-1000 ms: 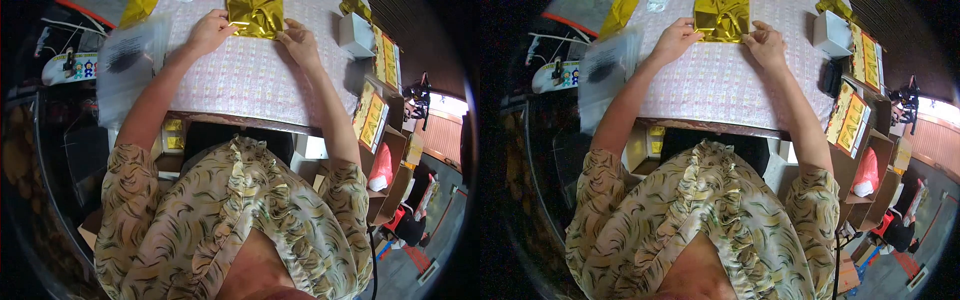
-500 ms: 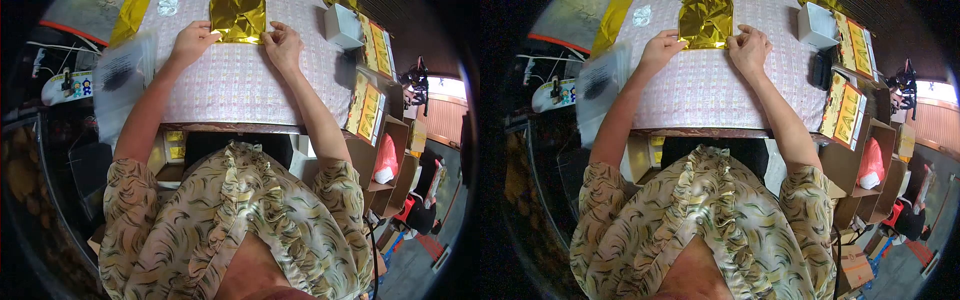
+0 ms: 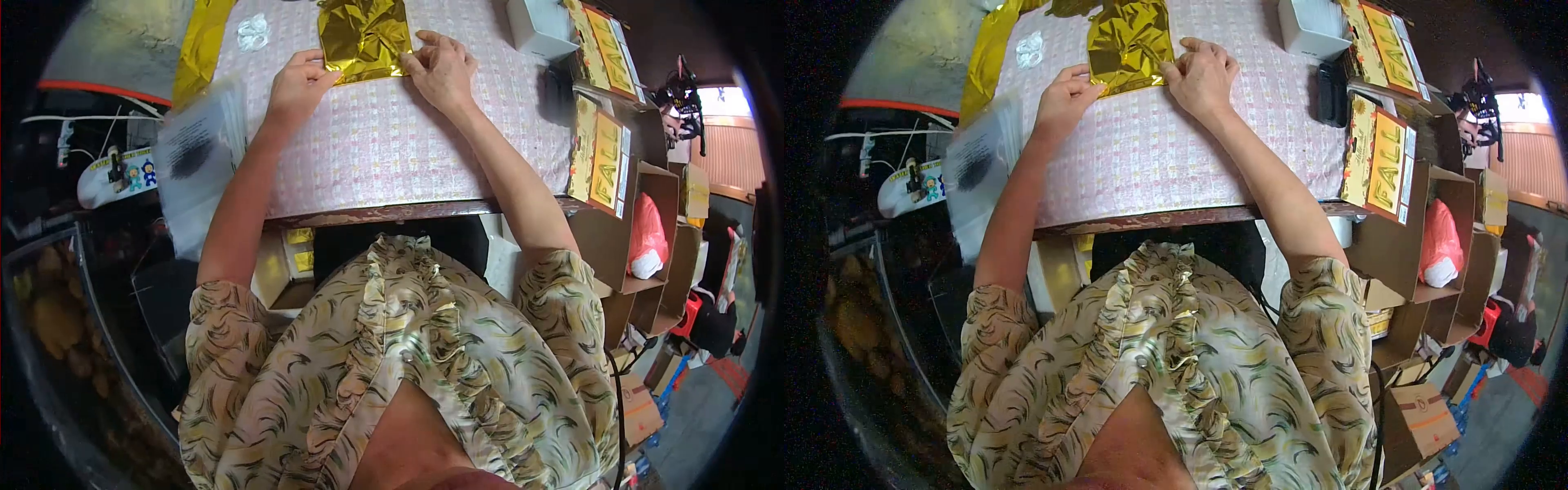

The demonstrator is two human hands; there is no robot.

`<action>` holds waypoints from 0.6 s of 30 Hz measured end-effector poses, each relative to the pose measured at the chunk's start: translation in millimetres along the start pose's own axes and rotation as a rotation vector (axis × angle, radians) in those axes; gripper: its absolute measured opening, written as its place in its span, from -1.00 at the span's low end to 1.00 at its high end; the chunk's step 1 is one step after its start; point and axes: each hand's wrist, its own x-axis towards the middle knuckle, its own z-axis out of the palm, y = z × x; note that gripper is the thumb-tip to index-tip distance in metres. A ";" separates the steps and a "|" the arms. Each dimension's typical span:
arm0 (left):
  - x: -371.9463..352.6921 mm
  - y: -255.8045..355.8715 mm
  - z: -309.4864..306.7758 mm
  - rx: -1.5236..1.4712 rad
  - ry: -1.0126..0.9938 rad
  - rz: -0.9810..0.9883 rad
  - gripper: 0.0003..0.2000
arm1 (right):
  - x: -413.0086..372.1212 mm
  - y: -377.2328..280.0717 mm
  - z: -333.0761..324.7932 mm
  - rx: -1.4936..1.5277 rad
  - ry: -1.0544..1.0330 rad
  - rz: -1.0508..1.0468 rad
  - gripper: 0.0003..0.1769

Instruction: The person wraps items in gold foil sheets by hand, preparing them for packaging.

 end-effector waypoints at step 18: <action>-1.8 1.5 1.2 -0.005 0.057 0.065 -0.76 | 83.4 -1.2 -11.1 0.747 -0.345 0.611 -0.80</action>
